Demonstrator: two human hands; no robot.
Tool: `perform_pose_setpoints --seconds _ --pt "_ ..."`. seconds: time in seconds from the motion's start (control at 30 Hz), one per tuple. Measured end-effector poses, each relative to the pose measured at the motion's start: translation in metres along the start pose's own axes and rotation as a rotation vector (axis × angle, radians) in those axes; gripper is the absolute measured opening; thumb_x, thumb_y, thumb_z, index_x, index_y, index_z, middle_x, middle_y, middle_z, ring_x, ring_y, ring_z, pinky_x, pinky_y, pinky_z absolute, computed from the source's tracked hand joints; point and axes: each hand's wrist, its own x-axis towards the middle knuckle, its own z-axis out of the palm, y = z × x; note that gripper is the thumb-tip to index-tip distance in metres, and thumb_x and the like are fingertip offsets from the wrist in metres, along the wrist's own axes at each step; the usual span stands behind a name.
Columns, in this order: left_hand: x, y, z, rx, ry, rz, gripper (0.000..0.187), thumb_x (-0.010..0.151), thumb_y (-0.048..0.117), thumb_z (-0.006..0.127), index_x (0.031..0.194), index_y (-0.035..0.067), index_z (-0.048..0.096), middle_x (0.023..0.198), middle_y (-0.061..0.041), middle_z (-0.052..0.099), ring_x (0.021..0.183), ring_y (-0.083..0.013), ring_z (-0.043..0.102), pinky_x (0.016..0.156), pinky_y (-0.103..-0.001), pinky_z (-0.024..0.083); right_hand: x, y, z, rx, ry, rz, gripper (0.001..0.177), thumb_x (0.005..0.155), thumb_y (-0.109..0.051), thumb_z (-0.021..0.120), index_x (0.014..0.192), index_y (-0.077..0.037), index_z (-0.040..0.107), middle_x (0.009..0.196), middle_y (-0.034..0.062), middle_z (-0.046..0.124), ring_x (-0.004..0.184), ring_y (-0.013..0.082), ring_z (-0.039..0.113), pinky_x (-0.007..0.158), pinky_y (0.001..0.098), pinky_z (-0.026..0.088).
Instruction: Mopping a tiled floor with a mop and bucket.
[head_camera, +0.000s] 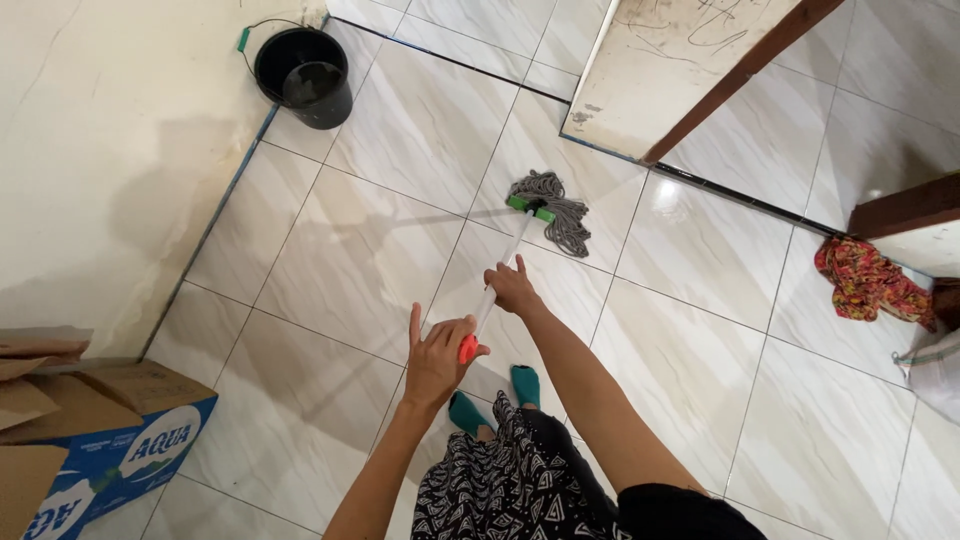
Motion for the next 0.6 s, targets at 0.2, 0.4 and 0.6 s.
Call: perform_pose_setpoints --seconds 0.2,0.4,0.6 --pt "0.006 0.009 -0.003 0.024 0.024 0.035 0.049 0.086 0.046 0.075 0.116 0.007 0.067 0.101 -0.002 0.074 0.100 -0.0169 0.069 0.122 -0.066 0.021 -0.017 -0.013 -0.041 -0.098 -0.100 -0.073 0.012 0.090 -0.020 0.069 0.101 -0.020 0.067 0.095 0.0097 0.067 0.107 0.0272 0.068 0.127 0.0646 0.006" --pt "0.018 0.014 0.009 0.013 0.032 0.033 0.049 0.086 0.046 0.076 0.117 0.008 0.069 0.103 -0.001 0.073 0.102 -0.0157 0.068 0.121 -0.066 0.022 -0.006 -0.002 -0.050 -0.156 -0.169 -0.056 0.021 0.085 -0.016 0.070 0.106 -0.021 0.065 0.101 0.0076 0.064 0.107 0.0268 0.067 0.126 0.0652 0.002" --pt "0.027 0.012 0.019 0.041 0.013 0.086 0.046 0.085 0.042 0.078 0.115 0.008 0.069 0.108 0.001 0.073 0.105 -0.0149 0.068 0.122 -0.065 0.023 0.007 0.020 -0.036 -0.131 -0.153 -0.011 0.023 0.080 -0.013 0.073 0.100 -0.020 0.066 0.107 0.0087 0.062 0.109 0.0288 0.066 0.120 0.0673 0.002"
